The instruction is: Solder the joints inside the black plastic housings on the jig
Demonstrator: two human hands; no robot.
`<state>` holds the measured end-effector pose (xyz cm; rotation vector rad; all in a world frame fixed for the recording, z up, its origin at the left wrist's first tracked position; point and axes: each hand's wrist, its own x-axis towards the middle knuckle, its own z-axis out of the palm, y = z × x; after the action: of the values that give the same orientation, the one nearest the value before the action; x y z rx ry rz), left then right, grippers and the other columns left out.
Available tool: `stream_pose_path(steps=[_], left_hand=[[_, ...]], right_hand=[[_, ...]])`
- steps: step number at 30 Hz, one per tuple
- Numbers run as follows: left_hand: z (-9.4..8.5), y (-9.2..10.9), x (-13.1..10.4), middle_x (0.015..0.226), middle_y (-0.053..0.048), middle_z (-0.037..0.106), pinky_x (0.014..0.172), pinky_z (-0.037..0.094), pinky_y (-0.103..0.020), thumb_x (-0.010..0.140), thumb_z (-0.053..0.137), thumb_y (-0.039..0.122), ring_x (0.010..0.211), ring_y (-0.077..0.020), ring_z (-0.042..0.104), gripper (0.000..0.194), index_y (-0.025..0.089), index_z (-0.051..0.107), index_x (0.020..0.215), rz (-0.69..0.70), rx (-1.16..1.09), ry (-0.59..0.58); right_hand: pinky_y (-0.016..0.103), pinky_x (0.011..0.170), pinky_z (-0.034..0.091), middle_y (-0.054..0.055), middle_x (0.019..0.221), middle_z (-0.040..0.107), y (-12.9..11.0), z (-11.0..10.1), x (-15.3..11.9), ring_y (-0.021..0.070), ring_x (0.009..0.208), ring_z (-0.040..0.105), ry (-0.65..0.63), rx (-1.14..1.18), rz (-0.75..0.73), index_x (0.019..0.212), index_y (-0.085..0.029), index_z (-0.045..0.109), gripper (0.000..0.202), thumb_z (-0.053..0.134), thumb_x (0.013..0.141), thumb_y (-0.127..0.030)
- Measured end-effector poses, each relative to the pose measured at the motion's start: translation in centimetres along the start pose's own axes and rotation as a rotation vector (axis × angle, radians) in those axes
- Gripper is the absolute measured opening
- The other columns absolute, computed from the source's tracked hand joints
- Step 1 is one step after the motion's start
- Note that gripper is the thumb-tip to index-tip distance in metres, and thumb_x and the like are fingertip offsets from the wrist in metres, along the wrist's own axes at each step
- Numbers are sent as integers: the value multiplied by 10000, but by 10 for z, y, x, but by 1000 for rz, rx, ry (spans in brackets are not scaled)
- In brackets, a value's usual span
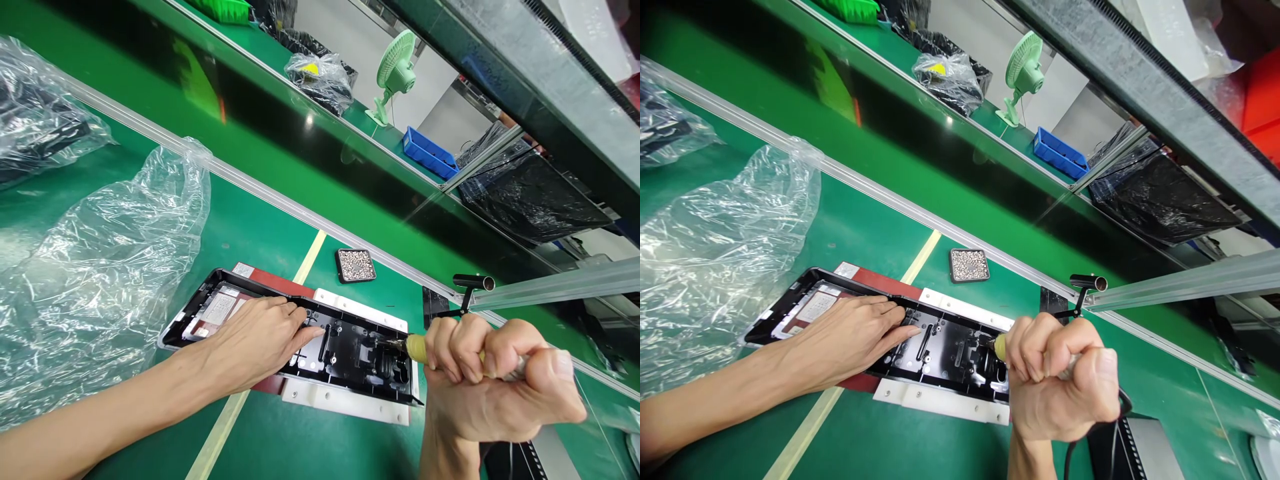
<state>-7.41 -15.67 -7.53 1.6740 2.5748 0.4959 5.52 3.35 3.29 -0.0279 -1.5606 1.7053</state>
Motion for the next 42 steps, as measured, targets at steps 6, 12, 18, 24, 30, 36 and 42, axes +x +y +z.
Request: stream_pose_path(steps=[6, 12, 18, 24, 30, 36, 42], left_hand=[[1, -1, -2, 679, -52, 648, 553, 373, -348, 1059, 348, 471, 655, -284, 650, 467, 193, 570, 756, -2, -13, -6], [1, -1, 0, 681, -51, 641, 554, 335, -338, 1061, 342, 471, 658, -279, 642, 472, 189, 582, 769, -7, -28, -17], [1, 0, -1, 692, -59, 646, 562, 334, -335, 1059, 344, 477, 674, -282, 646, 481, 182, 595, 775, -16, -33, -32], [0, -1, -1, 709, -61, 650, 569, 352, -342, 1061, 322, 486, 683, -283, 651, 491, 185, 592, 782, -24, -25, -58], [-1, 0, -1, 720, -59, 651, 578, 367, -352, 1063, 301, 493, 687, -276, 656, 500, 189, 584, 783, -26, -18, -71], [-1, 0, 2, 721, -63, 660, 586, 379, -345, 1062, 302, 495, 709, -278, 664, 508, 185, 588, 779, -32, -12, -86], [-2, 1, 1, 723, -63, 670, 587, 386, -346, 1061, 312, 490, 713, -288, 663, 500, 184, 598, 789, -37, -26, -86]], right_hand=[[210, 363, 360, -52, 466, 303, -2, 5, 0, 74, 384, 297, 42, 1, 31, 599, -198, 389, 310, 386, 901, -269], [210, 357, 344, -52, 475, 323, 1, 1, 0, 76, 383, 286, 11, 3, -3, 622, -199, 428, 268, 378, 881, -248], [214, 366, 324, -52, 472, 325, 1, 3, -1, 76, 381, 266, 22, 3, 3, 622, -201, 432, 275, 363, 883, -254], [212, 359, 310, -54, 458, 316, 0, 6, 0, 77, 371, 249, 47, -6, 17, 600, -202, 426, 297, 364, 884, -259], [212, 354, 314, -59, 455, 331, 1, 6, 0, 74, 371, 263, 66, -1, 21, 592, -201, 432, 319, 431, 887, -319], [210, 356, 321, -60, 456, 335, 1, 6, -1, 74, 373, 262, 64, -2, 23, 604, -201, 443, 320, 414, 902, -316], [211, 358, 326, -51, 465, 338, 1, 4, -1, 79, 380, 273, 35, 9, 17, 616, -198, 447, 296, 386, 893, -282]])
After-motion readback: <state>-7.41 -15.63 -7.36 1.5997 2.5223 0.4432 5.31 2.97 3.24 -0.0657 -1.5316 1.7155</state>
